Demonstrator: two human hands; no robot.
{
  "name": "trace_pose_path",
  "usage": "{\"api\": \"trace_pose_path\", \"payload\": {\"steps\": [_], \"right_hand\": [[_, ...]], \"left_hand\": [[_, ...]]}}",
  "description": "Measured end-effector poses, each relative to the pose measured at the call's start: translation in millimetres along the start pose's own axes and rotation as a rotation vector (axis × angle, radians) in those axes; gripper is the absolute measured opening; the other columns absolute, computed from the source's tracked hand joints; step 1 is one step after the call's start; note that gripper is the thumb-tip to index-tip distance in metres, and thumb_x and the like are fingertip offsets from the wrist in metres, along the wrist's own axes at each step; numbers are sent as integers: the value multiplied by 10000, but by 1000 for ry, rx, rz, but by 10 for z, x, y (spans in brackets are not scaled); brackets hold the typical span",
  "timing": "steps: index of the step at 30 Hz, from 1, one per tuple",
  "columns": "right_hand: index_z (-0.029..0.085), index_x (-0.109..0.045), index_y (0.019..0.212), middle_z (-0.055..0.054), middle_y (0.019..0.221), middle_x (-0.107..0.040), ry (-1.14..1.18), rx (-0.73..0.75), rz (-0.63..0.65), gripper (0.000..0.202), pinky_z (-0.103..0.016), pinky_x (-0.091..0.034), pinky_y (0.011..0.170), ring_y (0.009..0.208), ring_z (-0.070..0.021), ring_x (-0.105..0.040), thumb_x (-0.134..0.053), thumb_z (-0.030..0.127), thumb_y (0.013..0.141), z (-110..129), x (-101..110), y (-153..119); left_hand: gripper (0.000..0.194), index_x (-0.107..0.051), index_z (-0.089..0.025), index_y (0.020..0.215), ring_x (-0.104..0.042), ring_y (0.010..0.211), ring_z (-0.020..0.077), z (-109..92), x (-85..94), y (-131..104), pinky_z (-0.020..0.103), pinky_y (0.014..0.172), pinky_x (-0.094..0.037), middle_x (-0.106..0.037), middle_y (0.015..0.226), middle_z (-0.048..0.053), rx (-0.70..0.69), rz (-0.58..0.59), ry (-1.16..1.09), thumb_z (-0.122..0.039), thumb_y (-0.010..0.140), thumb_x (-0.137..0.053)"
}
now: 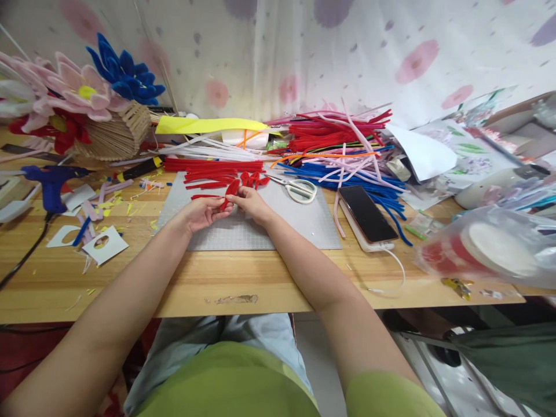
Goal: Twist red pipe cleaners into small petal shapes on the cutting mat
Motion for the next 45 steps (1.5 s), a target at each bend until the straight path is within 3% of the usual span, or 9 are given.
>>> {"api": "trace_pose_path", "payload": {"steps": [3,7,12,19,24,30,34,38,45], "right_hand": [[151,-537,724,30,623,-529,-15,43,-89,328,-207,-275,458,504,-55,-390,-685,409,585,13,4,23],[165,-501,670,31,611,-490,-58,85,-255,268,-219,-305,494,543,-74,-404,-638,388,613,-1,39,42],[170,-492,658,39,587,-451,-109,65,-372,238,-225,-319,519,571,-87,-401,-610,373,619,-43,91,50],[168,-490,683,21,634,-504,8,68,-322,236,-221,-332,525,609,-93,-442,-615,355,612,-14,50,43],[175,-492,711,12,665,-529,-4,111,-293,265,-226,-337,534,641,-104,-468,-630,379,612,15,48,35],[164,-522,707,25,652,-529,-46,183,-134,262,-234,-362,583,616,-93,-455,-647,372,611,29,51,39],[168,-516,714,31,625,-506,-146,142,-43,268,-226,-337,542,576,-88,-427,-615,414,672,7,8,40],[178,-495,700,29,613,-498,-293,122,-32,276,-221,-330,518,553,-89,-413,-526,446,758,-41,-22,61],[188,-505,784,7,702,-565,-518,254,-85,133,-244,-377,619,623,-110,-476,-493,320,791,-16,-47,19]], "left_hand": [[114,-524,-129,885,-645,634,133,5,29,30,275,636,-540,-637,689,41,-148,-135,114,-95,781,-554],[250,-476,-209,980,-630,738,163,-51,13,-66,317,705,-504,-640,768,19,-574,-407,580,-243,773,-611],[138,-578,-232,896,-584,938,204,-78,-112,-204,310,834,-416,-652,970,54,-869,-481,965,-315,787,-590],[102,-681,-232,772,-587,959,254,-80,-86,-110,314,807,-398,-674,856,80,-825,-463,860,-312,754,-621],[124,-693,-208,788,-609,872,222,-64,-74,-53,323,813,-424,-695,839,68,-734,-440,774,-299,745,-620],[69,-656,-127,695,-611,605,123,14,-19,122,285,693,-496,-657,635,34,-405,-175,354,-196,696,-654],[96,-622,-99,645,-608,569,115,27,-9,70,287,646,-523,-626,581,33,-199,-60,253,-161,690,-679],[150,-569,-97,619,-597,546,100,11,17,47,303,661,-539,-586,562,18,-197,-116,221,-144,741,-642],[194,-538,-120,618,-545,539,76,21,36,90,261,584,-546,-530,569,-9,-279,-202,203,-195,785,-602]]}}
Point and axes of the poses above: each hand's wrist, its own y-axis towards the middle knuckle, its own x-axis out of the back of the hand, z = x × y, the point moved 4 cm from there along y, towards the middle knuckle
